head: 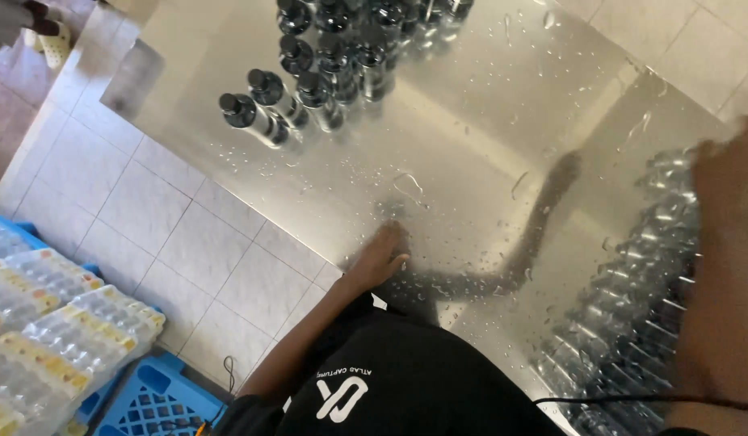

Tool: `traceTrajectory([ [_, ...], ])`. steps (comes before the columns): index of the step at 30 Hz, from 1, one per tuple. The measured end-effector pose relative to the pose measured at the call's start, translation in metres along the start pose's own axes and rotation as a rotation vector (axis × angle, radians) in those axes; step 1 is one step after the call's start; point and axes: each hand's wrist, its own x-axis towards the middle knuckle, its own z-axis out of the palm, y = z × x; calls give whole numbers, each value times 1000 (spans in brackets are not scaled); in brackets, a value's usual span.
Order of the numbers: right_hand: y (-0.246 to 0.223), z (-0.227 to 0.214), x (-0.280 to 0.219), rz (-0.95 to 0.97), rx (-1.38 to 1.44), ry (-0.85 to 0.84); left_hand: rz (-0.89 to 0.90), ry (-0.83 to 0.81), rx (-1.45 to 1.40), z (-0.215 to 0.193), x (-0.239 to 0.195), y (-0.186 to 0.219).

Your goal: The person repeatedly picks up clear plastic bottles from a metal table, fills them with liquid from a nozzle, and places them back on the table. The person handles the bottles one at a time, moving them between the filling station and the storage area on the table.

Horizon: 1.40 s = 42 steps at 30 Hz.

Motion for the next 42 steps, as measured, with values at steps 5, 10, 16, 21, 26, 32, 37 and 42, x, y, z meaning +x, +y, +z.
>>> traceTrajectory([
  [5, -250, -8, 16, -289, 624, -96, -77, 51, -11, -41, -16, -7],
  [10, -447, -65, 55, -555, 813, -57, -150, 144, -8, -88, -41, -12],
  [16, -536, -48, 74, -633, 838, 18, -126, 263, -39, -113, -79, -42],
  [21, -534, -35, 34, -526, 917, 311, -312, 246, -250, -130, -95, -49],
  [26, -495, -58, -44, -222, 1056, 79, -193, 267, -243, -159, -51, -17],
  [32, -443, -166, -123, -119, 1380, -235, -153, 121, -279, -191, 9, 66],
  [37, -427, -151, -158, -32, 1576, -358, 69, -245, -1076, -140, 25, 59],
  [42, -431, -130, -194, 179, 1329, -396, -347, -207, -1342, -117, 16, 52],
])
